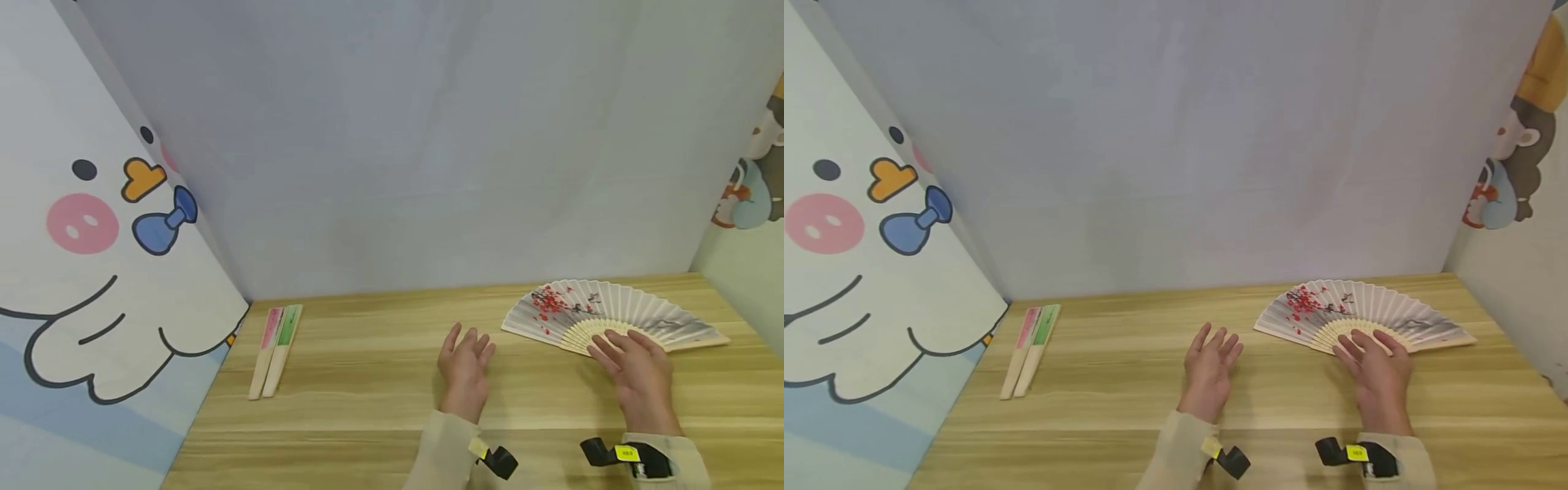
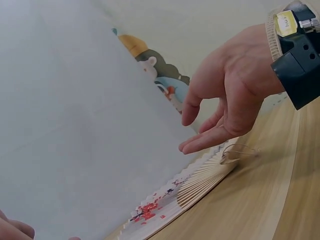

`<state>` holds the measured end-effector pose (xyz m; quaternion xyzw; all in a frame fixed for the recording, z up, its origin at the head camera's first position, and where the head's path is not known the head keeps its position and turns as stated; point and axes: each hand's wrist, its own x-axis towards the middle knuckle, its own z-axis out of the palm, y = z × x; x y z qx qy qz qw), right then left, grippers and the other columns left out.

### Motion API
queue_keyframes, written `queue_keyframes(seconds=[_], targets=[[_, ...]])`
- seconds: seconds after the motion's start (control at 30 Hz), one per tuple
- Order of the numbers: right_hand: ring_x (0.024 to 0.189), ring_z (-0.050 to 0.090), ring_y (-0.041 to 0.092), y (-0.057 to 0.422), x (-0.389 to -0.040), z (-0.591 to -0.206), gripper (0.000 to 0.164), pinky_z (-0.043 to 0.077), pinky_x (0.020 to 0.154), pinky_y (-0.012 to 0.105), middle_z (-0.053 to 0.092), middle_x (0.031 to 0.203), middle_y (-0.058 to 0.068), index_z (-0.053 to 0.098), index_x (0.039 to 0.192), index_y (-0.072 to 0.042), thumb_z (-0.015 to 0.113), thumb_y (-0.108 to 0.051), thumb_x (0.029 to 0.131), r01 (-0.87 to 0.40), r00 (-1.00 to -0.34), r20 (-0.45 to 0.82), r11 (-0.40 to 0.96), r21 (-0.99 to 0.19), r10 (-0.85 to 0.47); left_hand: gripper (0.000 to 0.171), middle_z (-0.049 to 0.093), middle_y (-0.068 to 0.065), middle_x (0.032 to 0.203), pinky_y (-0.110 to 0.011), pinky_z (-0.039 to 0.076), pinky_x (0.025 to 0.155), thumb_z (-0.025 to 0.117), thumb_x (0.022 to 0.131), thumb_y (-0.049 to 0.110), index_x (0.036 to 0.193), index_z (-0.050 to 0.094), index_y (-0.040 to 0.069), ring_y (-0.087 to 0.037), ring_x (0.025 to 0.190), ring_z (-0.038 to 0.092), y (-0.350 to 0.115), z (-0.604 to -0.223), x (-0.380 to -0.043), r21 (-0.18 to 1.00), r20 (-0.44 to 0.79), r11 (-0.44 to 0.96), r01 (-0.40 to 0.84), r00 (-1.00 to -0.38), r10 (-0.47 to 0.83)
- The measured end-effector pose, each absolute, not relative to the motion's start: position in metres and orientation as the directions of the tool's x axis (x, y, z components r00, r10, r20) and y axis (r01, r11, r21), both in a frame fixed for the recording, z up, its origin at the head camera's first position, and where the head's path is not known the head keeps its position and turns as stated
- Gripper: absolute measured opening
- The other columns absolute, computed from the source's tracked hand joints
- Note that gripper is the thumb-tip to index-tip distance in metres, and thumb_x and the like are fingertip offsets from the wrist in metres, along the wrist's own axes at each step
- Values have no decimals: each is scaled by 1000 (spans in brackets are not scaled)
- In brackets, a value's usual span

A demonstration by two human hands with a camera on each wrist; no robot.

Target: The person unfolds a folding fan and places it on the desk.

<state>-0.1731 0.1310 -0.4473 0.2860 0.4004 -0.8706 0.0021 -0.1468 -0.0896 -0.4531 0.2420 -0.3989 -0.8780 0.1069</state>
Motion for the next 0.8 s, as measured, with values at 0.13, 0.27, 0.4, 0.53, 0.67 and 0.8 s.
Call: queue_keyframes(seconds=[0.13,0.27,0.4,0.53,0.67,0.8], targets=[[81,75,10,123,-173,-446,38,63,86,25,60,104,-2,41,134,-19,59,-3,105,254,-851,-484,-648,-718,203,55,48,-35,148,-47,58,105,59,105,1,156,39,-7,-47,130,59,-100,-454,-146,755,-330,-655,18,-853,-404],[80,75,8,114,-172,-446,35,64,83,25,62,98,-5,42,133,-18,59,-4,106,266,-861,-470,-617,-741,193,56,45,-35,150,-46,58,106,60,105,1,157,39,-7,-47,131,59,-111,-455,-146,753,-326,-657,37,-846,-422],[81,75,7,103,-172,-447,33,64,83,25,60,107,-3,43,132,-17,59,-4,106,270,-869,-458,-597,-755,187,56,41,-34,153,-45,57,107,59,106,1,157,38,-6,-47,133,57,-124,-457,-145,751,-318,-658,55,-843,-434],[85,74,5,92,-171,-448,33,63,87,25,52,125,1,43,133,-18,58,-6,107,273,-884,-435,-565,-779,171,56,39,-34,155,-43,55,109,57,107,2,158,36,-6,-46,135,55,-135,-455,-143,752,-312,-656,67,-840,-443],[87,74,4,82,-169,-450,31,63,89,24,54,121,-1,42,133,-17,56,-7,107,280,-898,-415,-540,-794,145,57,38,-33,156,-43,54,111,56,107,2,159,34,-6,-46,137,54,-144,-454,-140,748,-313,-660,70,-840,-444],[88,74,4,73,-167,-451,31,63,87,24,62,105,-6,42,133,-16,56,-6,107,277,-907,-401,-532,-800,131,57,38,-33,157,-43,52,113,54,108,2,160,31,-6,-47,140,51,-152,-456,-138,744,-308,-663,80,-840,-446]])
